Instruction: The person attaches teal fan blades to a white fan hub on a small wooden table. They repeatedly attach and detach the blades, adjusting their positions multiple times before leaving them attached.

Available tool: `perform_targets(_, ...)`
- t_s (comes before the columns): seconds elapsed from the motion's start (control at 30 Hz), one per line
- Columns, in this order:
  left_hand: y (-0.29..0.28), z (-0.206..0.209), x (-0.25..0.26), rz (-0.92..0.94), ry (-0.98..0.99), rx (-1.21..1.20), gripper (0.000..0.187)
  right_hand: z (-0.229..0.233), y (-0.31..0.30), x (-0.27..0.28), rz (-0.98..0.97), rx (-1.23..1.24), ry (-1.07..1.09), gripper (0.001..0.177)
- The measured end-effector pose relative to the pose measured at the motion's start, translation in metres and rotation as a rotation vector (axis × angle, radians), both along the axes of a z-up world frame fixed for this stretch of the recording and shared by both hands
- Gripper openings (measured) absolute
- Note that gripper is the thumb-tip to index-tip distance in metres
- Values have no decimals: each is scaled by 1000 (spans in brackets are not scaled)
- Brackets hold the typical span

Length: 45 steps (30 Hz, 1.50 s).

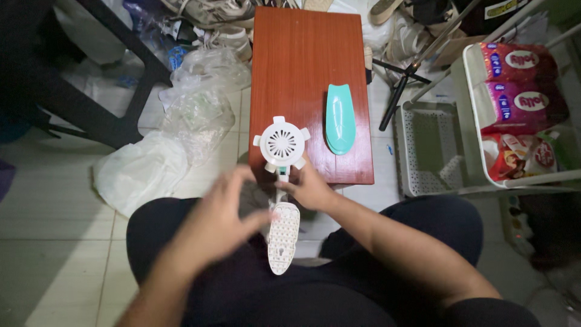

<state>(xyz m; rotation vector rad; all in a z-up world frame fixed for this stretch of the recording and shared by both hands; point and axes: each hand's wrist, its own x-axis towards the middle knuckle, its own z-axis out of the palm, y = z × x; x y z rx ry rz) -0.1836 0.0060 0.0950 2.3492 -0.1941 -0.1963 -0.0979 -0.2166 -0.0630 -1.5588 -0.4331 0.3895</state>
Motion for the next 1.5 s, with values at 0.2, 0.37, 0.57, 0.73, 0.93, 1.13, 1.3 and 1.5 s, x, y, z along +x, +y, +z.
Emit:
perform_targets(0.2,-6,-12,90,-283,-217,-54,119,-5,7,-19,22,65,102,55)
perform_targets(0.37,-37,-38,100,-349,-54,-244,103,2,-12,-27,-60,-125,-18,49)
perform_targets(0.57,-47,-53,102,-293,-103,-265,102,13,-34,-20,56,-53,78,53)
perform_targets(0.73,-41,-56,112,-227,-173,-371,91,20,-17,-10,-16,-115,105,47)
perform_targets(0.93,-21,-53,126,-198,73,-639,80,38,-2,-6,31,-95,144,49)
perform_targets(1.13,-18,-57,125,-215,36,-430,74,45,1,-12,38,-172,13,52)
perform_targets(1.3,-16,-57,125,-169,68,-459,74,51,-7,-6,57,-225,204,53)
perform_targets(1.5,-17,-61,126,-268,151,-428,72,46,-15,-7,100,-354,97,56)
